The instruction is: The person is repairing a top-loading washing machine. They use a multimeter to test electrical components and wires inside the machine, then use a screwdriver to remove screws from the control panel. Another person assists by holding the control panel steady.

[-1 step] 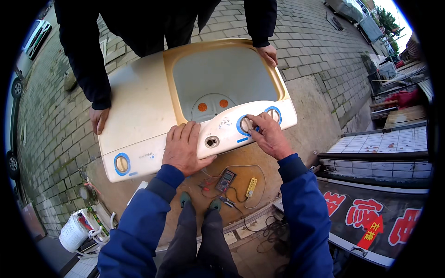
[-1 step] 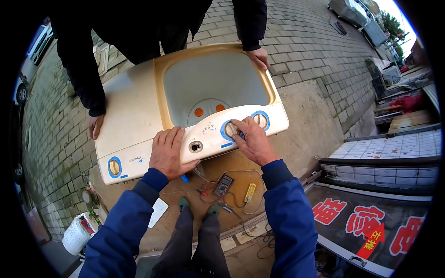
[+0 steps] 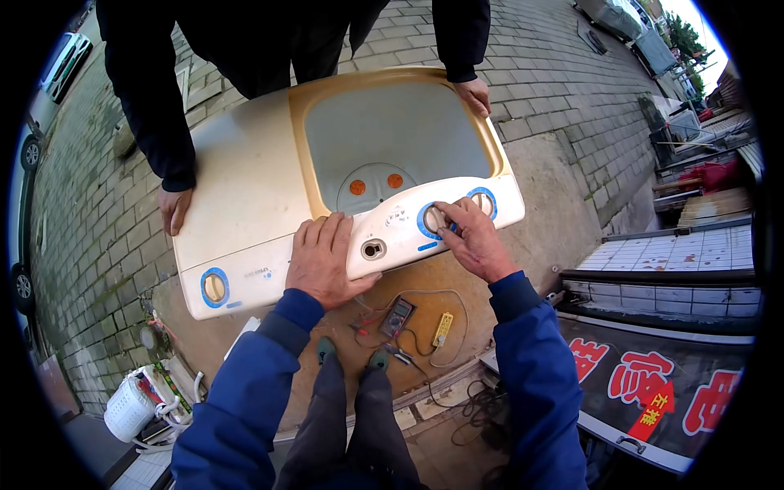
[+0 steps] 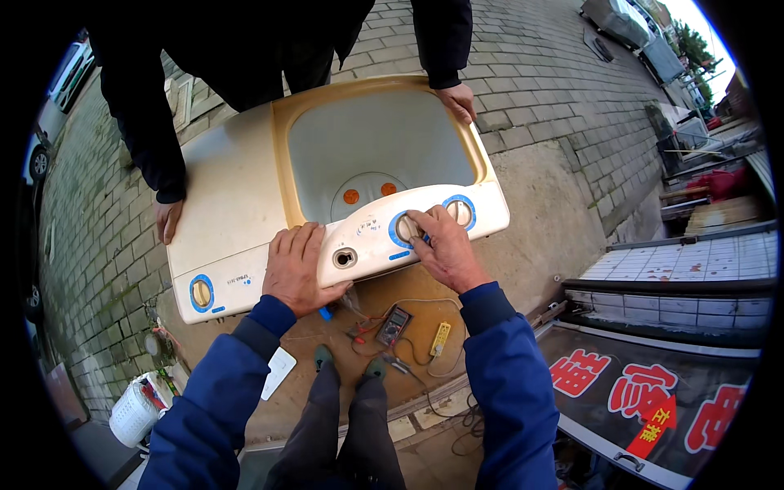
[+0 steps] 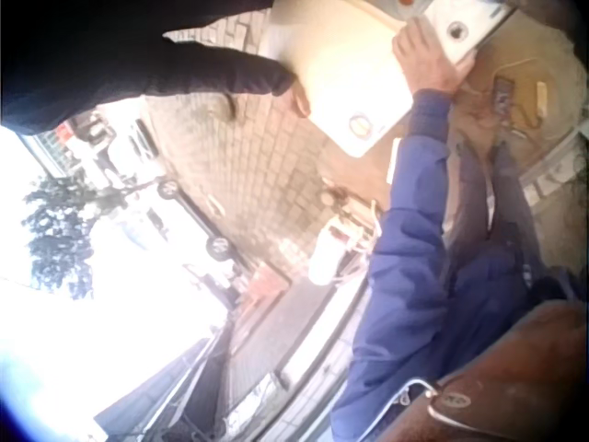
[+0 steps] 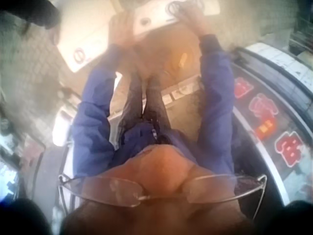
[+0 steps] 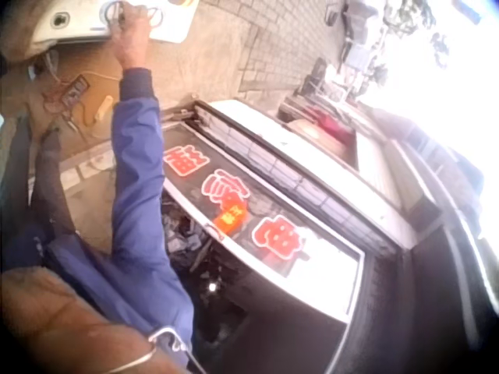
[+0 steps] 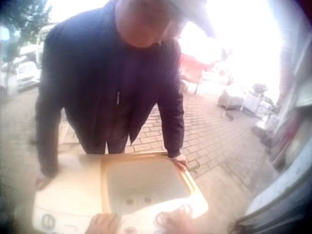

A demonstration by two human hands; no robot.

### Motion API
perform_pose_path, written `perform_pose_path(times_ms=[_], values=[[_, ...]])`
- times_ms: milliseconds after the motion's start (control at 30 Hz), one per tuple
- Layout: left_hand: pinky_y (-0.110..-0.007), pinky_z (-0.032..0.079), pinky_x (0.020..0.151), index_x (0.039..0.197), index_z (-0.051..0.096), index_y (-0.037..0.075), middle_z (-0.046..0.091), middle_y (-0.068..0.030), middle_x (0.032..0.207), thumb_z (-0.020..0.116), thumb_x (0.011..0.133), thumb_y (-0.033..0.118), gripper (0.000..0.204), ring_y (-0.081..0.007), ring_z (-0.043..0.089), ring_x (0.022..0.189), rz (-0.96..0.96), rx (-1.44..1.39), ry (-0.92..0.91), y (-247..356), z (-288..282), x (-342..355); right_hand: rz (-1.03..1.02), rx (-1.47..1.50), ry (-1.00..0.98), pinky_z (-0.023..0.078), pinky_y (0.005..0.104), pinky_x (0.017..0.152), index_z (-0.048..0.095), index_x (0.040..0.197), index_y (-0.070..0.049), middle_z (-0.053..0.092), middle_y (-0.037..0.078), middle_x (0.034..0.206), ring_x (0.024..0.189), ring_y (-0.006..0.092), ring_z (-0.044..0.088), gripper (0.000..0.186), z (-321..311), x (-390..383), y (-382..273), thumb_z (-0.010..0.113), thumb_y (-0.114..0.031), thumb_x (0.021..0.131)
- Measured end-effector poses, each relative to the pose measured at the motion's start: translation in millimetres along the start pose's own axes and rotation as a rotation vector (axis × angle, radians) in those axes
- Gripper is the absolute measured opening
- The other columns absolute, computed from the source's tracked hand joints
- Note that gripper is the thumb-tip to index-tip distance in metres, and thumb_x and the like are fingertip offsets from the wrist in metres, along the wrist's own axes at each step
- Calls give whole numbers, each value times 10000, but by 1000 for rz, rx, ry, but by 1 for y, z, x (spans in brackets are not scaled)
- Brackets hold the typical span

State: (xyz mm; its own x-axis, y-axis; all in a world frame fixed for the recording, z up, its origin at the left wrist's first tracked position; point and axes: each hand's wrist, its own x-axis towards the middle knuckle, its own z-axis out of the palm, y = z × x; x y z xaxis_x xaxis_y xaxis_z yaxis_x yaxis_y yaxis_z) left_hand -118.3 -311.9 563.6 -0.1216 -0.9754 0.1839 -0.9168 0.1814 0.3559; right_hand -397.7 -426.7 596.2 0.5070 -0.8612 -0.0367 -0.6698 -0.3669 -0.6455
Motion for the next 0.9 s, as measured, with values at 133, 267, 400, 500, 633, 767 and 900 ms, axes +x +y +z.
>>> perform_pose_path(times_ms=[133,267,400,500,633,767,900], values=[[-526,328,1184,1443,503,-21,540,-204,1431,856,705,576,1012,-377,482,1335,-2,1,-14,1,-1,1,-73,26,37,508,356,769,665,1319,-28,573,126,1005,833,256,595,451,5,1,0,664,35,873],[-532,324,1186,1448,500,-22,536,-209,1440,862,699,564,1017,-382,480,1340,-16,13,-34,2,-1,2,-121,36,16,532,367,808,660,1318,-20,599,145,1053,900,294,640,458,5,3,2,622,70,871],[-541,321,1186,1452,493,-22,528,-216,1448,874,682,540,1026,-393,476,1344,-35,32,-72,3,0,3,-204,-3,27,558,392,856,703,1252,-32,623,150,1099,980,324,667,443,6,6,6,600,101,841],[-547,317,1189,1452,493,-23,531,-221,1444,878,674,535,1032,-401,473,1347,-31,28,-67,4,0,4,-293,-53,25,560,410,870,741,1162,-31,636,150,1086,996,329,662,416,5,10,10,609,132,803],[-550,322,1184,1445,495,-31,541,-224,1434,881,673,528,1028,-413,478,1340,-22,45,-59,4,0,5,-310,19,59,556,419,879,735,1141,-16,648,161,1078,991,337,660,370,2,8,12,661,109,801],[-566,359,1141,1400,523,-30,559,-216,1390,880,657,563,1015,-414,511,1281,16,64,-17,5,1,7,-135,167,138,592,376,837,694,1194,7,646,174,1135,956,322,691,353,4,-2,10,730,43,844],[-567,372,1117,1395,521,-39,561,-219,1385,902,619,529,1033,-417,516,1270,11,49,-41,5,-1,9,-206,9,253,601,374,795,678,1150,8,648,163,1109,922,313,701,359,13,-4,7,818,-33,822]])
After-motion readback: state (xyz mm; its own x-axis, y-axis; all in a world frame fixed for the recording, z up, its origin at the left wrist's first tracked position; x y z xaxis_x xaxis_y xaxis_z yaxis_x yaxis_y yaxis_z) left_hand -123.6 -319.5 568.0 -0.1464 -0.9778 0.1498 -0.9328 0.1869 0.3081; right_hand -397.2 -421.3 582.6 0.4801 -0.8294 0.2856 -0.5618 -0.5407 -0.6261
